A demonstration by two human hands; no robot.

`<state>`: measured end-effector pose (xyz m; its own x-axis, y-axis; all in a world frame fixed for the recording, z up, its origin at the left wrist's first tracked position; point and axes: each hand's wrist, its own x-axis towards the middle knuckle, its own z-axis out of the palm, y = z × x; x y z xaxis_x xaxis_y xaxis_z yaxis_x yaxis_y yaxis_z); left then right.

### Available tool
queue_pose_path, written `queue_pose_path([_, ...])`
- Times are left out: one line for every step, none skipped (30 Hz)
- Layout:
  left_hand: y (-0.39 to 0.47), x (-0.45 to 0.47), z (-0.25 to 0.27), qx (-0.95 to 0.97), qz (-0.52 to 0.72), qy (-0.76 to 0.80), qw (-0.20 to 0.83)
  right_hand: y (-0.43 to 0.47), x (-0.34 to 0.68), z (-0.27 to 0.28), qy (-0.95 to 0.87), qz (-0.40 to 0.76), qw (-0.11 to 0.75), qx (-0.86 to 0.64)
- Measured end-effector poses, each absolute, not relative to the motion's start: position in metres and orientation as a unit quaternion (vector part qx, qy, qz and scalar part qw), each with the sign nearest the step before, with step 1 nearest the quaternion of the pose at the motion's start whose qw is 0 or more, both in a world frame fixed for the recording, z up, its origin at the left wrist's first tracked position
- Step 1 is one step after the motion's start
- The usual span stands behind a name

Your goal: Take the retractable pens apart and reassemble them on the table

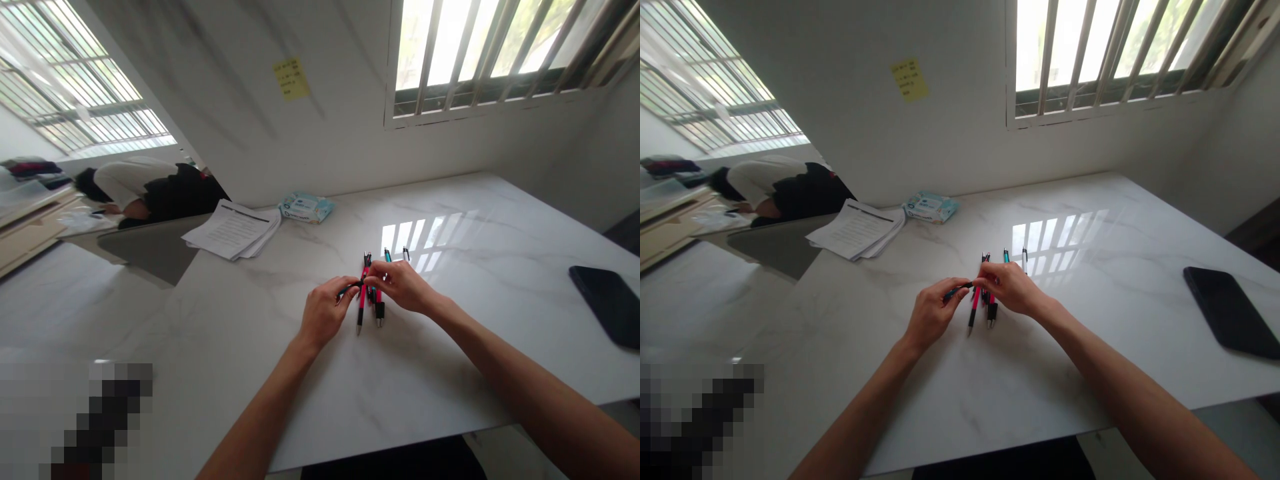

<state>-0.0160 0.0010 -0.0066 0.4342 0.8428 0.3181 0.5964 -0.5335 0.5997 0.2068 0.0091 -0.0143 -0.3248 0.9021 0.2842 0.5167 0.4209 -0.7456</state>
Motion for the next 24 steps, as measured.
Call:
queue_pose_path([0.001,-0.016,-0.007,0.823,0.305,0.436,0.2,0.008,0.206,-0.013,-0.767,0.275,0.349,-0.463])
queue_pose_path([0.001,-0.016,-0.007,0.824,0.306,0.435,0.194,0.008,0.206,-0.012,-0.768,0.276,0.346,-0.463])
queue_pose_path([0.001,-0.016,-0.007,0.826,0.307,0.434,0.186,0.007,0.205,-0.011,-0.768,0.277,0.345,-0.462])
queue_pose_path([0.001,-0.017,-0.006,0.828,0.306,0.435,0.177,0.007,0.204,-0.011,-0.768,0.279,0.344,-0.462])
queue_pose_path([0.001,-0.017,-0.006,0.83,0.304,0.435,0.169,0.006,0.203,-0.01,-0.767,0.282,0.345,-0.461])
queue_pose_path([0.001,-0.017,-0.006,0.832,0.303,0.436,0.161,0.006,0.202,-0.01,-0.765,0.285,0.347,-0.461])
queue_pose_path([0.001,-0.017,-0.006,0.834,0.301,0.437,0.152,0.006,0.202,-0.01,-0.763,0.288,0.347,-0.462])
queue_pose_path([0.001,-0.017,-0.006,0.835,0.299,0.438,0.144,0.006,0.201,-0.01,-0.76,0.293,0.347,-0.464])
queue_pose_path([0.001,-0.017,-0.006,0.837,0.295,0.439,0.135,0.006,0.201,-0.01,-0.758,0.299,0.345,-0.466])
queue_pose_path([0.001,-0.018,-0.007,0.841,0.29,0.44,0.125,0.006,0.202,-0.01,-0.756,0.308,0.342,-0.466])
queue_pose_path([0.001,-0.018,-0.007,0.844,0.284,0.44,0.112,0.007,0.202,-0.01,-0.754,0.319,0.336,-0.465])
queue_pose_path([0.002,-0.019,-0.007,0.849,0.277,0.439,0.097,0.007,0.203,-0.011,-0.753,0.331,0.33,-0.462])
queue_pose_path([0.002,-0.02,-0.007,0.854,0.27,0.437,0.081,0.008,0.204,-0.011,-0.753,0.343,0.323,-0.459])
queue_pose_path([0.003,-0.02,-0.007,0.859,0.264,0.433,0.066,0.009,0.206,-0.011,-0.752,0.355,0.315,-0.457])
queue_pose_path([0.003,-0.021,-0.007,0.864,0.259,0.429,0.052,0.009,0.207,-0.01,-0.753,0.365,0.305,-0.455])
queue_pose_path([0.004,-0.021,-0.008,0.868,0.256,0.423,0.042,0.009,0.207,-0.01,-0.754,0.375,0.292,-0.454])
queue_pose_path([0.004,-0.021,-0.008,0.873,0.253,0.415,0.037,0.009,0.207,-0.009,-0.755,0.385,0.277,-0.453])
queue_pose_path([0.005,-0.021,-0.008,0.877,0.253,0.406,0.038,0.008,0.207,-0.009,-0.757,0.391,0.262,-0.453])
queue_pose_path([0.004,-0.02,-0.008,0.881,0.254,0.396,0.043,0.007,0.207,-0.008,-0.76,0.393,0.25,-0.453])
queue_pose_path([0.004,-0.019,-0.008,0.884,0.258,0.386,0.05,0.005,0.206,-0.007,-0.764,0.393,0.242,-0.451])
queue_pose_path([0.002,-0.017,-0.007,0.885,0.265,0.378,0.056,0.004,0.204,-0.005,-0.769,0.391,0.238,-0.447])
queue_pose_path([0.001,-0.016,-0.007,0.884,0.273,0.373,0.061,0.003,0.203,-0.004,-0.774,0.387,0.237,-0.442])
queue_pose_path([-0.001,-0.015,-0.006,0.881,0.285,0.374,0.061,0.002,0.203,-0.003,-0.779,0.384,0.237,-0.436])
queue_pose_path([-0.002,-0.014,-0.004,0.875,0.296,0.379,0.057,0.002,0.204,-0.001,-0.782,0.38,0.237,-0.433])
